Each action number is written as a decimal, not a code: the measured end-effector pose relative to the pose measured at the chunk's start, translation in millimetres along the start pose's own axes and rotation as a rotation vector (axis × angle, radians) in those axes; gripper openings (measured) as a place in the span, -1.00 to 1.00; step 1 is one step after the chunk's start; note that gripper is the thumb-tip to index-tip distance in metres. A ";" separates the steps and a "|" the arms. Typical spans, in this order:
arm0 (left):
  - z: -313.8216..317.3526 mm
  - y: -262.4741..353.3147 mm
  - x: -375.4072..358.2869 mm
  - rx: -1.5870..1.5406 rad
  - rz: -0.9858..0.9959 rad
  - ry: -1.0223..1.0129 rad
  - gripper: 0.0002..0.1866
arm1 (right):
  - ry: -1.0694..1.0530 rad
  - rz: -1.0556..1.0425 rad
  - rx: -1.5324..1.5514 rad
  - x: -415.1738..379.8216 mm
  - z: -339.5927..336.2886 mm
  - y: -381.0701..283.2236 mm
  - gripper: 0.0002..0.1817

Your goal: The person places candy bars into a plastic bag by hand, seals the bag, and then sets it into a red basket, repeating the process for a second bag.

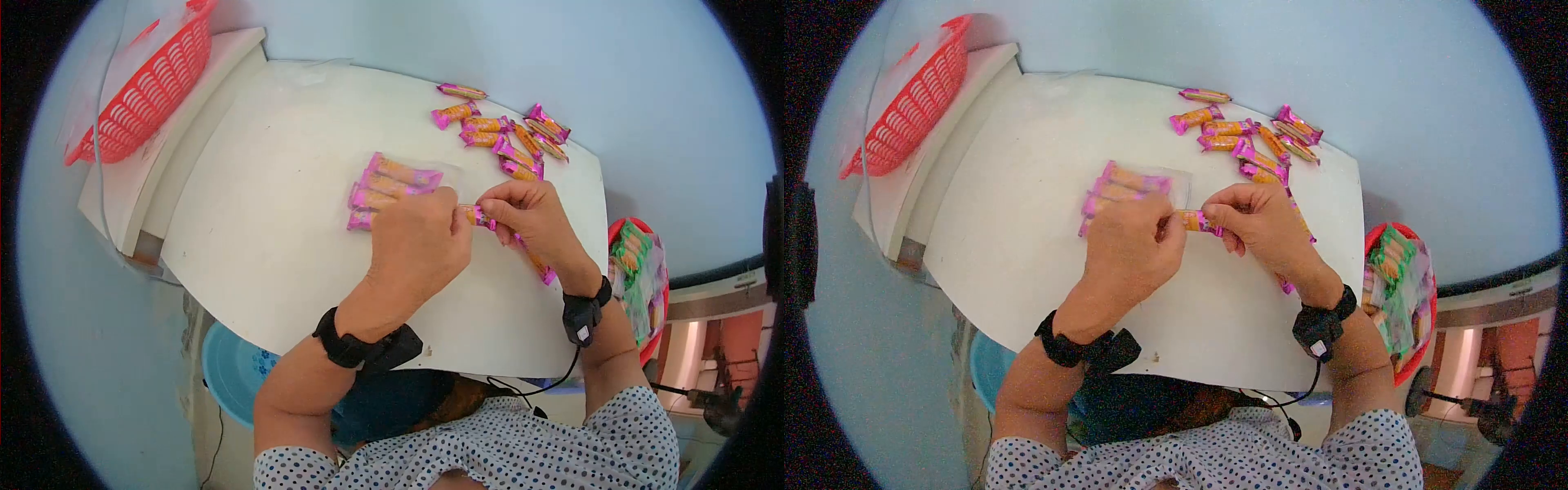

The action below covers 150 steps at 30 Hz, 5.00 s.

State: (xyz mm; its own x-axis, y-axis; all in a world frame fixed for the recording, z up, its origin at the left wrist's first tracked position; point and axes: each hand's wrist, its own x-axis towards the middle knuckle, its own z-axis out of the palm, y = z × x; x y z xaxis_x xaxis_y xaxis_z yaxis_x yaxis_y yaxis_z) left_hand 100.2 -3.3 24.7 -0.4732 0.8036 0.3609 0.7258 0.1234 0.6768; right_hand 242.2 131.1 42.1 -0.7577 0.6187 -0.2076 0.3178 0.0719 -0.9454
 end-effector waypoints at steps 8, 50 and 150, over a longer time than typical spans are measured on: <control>4.2 1.9 -4.2 0.021 0.091 0.147 -0.93 | -0.211 0.008 0.043 17.7 24.5 2.9 -0.85; 5.3 -2.1 -2.1 0.172 0.169 0.095 -0.91 | 0.127 0.050 -1.042 -79.3 -49.3 8.8 -0.78; 9.4 1.6 -3.5 0.015 0.156 0.059 -0.88 | -0.366 -0.130 -0.169 53.9 27.8 5.6 -0.72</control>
State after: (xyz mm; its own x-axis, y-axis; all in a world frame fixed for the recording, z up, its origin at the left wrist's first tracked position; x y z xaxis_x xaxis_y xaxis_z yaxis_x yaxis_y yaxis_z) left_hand 107.7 -0.5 18.4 -0.3823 0.7781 0.4984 0.7999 0.0087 0.6001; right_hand 187.3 143.1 18.7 -0.9406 0.2793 -0.1933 0.2718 0.2776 -0.9215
